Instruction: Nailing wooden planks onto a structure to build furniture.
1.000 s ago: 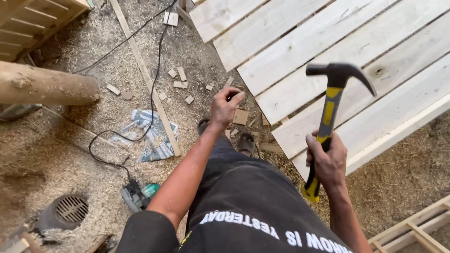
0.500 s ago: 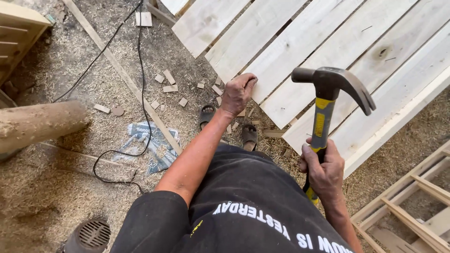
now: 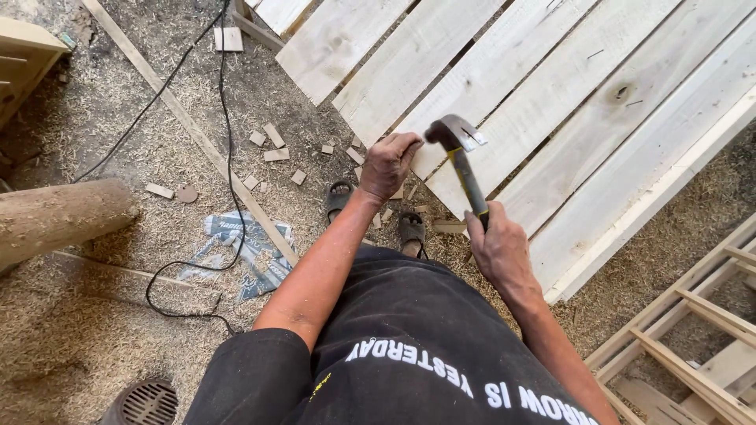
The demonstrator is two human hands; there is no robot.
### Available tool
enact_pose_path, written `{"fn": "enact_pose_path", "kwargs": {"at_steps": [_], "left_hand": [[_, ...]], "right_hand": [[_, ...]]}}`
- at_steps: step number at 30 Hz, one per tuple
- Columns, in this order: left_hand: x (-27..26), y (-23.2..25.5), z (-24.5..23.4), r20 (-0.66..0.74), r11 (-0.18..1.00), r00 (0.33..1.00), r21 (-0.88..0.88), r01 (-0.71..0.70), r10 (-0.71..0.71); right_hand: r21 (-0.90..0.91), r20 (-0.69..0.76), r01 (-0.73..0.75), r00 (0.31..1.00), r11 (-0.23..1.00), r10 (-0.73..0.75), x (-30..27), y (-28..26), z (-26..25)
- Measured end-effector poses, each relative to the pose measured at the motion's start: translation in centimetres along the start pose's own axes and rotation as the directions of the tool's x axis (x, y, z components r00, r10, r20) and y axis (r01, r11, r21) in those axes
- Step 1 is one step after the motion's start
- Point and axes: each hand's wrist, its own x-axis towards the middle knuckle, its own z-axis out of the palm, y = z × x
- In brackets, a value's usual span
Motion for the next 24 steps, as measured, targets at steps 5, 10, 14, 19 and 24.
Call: {"fn": "enact_pose_path", "kwargs": {"at_steps": [5,10,14,19,24], "left_hand": [[0.0,0.2,0.3,0.006,0.997,0.999,-0.069,0.043,-0.042],[0.4,-0.7,0.5,0.006,0.983,0.987,-0.093,0.16,-0.16],[-0.2,2.6,-2.3,0.151,0.931,0.94,-0.158,0.33,-0.307],[-5.4,0.9,-3.1,0.671,-0.381,0.604,-0.742,0.552,-0.431],[-4.2,4.5,-5.8,0.817,-0.317,0.561,-0.572,0.757,-0.135]], "right_hand": [[-0.016,-0.12,0.044,0.992,0.999,-0.046,-0.8,-1.6,-1.4],[0.044,-0.295,0.231,0.933,0.972,-0.208,-1.1,-3.1,-1.2],[0.084,-0.317,0.231,0.928,0.969,-0.194,-1.1,-3.6,0.0],[0.157,-0.156,0.043,0.988,0.987,-0.018,-0.8,-3.8,2.1],[0.139,-0.212,0.145,0.971,0.98,-0.114,-0.3,-7.8,4.2]]}}
